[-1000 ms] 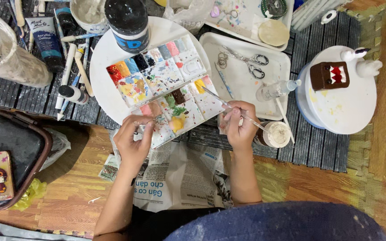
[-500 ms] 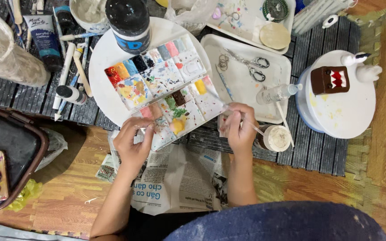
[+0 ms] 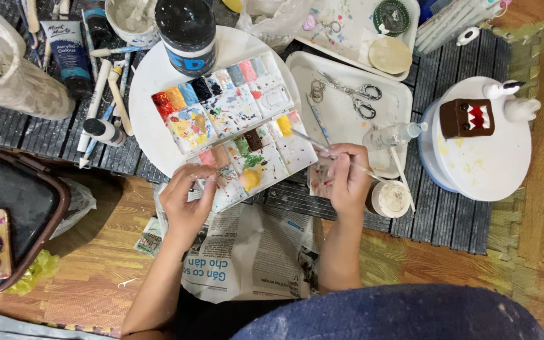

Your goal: The person paints a small, yellow, round ceramic object using a fine brush and yellow paint from a palette. They repeatedly dip the brush into the paint and apply it to the object, occasionally rotating it to cover different areas. The workspace is cluttered with various art supplies, including paint tubes, scissors, and a water bottle.

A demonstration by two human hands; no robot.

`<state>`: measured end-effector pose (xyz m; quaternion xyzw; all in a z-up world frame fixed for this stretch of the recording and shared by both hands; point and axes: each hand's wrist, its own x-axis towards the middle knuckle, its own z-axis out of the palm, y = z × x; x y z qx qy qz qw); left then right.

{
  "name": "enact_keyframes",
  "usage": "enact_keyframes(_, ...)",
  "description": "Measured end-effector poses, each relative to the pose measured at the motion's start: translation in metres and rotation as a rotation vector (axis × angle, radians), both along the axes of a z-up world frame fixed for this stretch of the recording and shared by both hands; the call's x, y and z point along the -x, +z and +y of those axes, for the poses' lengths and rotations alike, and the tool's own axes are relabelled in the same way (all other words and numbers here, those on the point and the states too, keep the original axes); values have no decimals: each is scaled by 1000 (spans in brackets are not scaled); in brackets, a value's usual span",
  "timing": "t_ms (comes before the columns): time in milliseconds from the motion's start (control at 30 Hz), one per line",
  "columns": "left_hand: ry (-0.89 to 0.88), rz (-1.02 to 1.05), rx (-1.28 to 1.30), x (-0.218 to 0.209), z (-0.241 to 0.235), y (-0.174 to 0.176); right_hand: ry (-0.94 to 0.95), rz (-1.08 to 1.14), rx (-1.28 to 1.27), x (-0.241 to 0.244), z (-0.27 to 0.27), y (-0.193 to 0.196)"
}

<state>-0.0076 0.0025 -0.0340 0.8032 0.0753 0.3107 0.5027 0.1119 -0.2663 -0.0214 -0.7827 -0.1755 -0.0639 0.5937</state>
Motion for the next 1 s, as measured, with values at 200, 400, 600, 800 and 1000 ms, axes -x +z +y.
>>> enact_keyframes(200,5,29,-7,0,4,3,22,-46,-17,-7,1,-7)
enact_keyframes(400,-6,-5,-30,-1,7,2,133,-162,-250,15,-4,-26)
enact_keyframes(600,-16,15,21,1,6,1,176,-268,-262,50,-2,-41)
enact_keyframes(800,-12,0,-12,0,8,1,-1,-184,-210,61,-4,-54)
enact_keyframes(1000,-20,22,-15,1,9,-1,164,-361,-300,67,0,-66)
